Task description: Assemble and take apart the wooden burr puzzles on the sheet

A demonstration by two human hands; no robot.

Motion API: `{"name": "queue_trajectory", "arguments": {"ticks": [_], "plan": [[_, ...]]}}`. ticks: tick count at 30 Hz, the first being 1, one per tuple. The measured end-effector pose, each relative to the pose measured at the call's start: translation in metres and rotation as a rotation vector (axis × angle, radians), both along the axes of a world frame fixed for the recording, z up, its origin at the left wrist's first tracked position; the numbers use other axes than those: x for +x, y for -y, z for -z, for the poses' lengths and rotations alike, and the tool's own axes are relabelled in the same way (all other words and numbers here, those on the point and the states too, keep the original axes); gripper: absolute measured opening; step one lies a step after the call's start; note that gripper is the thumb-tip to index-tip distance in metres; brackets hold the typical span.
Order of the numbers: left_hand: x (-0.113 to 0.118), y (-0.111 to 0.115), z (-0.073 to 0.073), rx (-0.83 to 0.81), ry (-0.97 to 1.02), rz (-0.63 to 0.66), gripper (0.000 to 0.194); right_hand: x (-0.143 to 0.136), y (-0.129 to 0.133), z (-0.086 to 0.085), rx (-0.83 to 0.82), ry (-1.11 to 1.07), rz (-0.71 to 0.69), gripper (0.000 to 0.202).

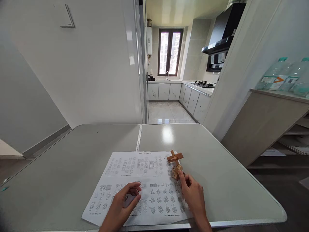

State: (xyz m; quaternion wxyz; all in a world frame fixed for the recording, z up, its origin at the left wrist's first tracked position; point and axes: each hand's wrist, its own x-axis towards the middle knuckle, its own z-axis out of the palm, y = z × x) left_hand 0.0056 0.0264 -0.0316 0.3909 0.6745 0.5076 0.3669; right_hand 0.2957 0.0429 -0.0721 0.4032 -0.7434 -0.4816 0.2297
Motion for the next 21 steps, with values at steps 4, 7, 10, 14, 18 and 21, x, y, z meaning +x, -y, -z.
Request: {"name": "queue_trajectory", "arguments": {"ticks": [4, 7, 10, 14, 18, 21], "plan": [[0.001, 0.0, -0.001, -0.01, 0.002, -0.006, 0.024, 0.0, 0.0, 0.002, 0.058, 0.042, -0.008, 0.066], [0.0, 0.0, 0.0, -0.03, 0.004, -0.006, 0.025, -0.001, 0.005, 0.0, 0.06, 0.015, -0.018, 0.067], [0.0, 0.001, -0.001, -0.042, 0.0, -0.005, 0.025, -0.003, 0.016, -0.001, 0.031, -0.056, -0.076, 0.065], [0.001, 0.001, -0.003, -0.083, -0.013, -0.008, 0.027, -0.008, 0.031, 0.002, -0.004, -0.184, -0.224, 0.06], [0.002, 0.003, -0.004, -0.087, -0.007, 0.003, 0.027, -0.017, 0.037, 0.005, 0.036, -0.149, -0.258, 0.056], [0.003, 0.004, -0.006, -0.082, -0.024, -0.008, 0.028, -0.02, 0.037, 0.005, 0.072, -0.109, -0.248, 0.056]]}}
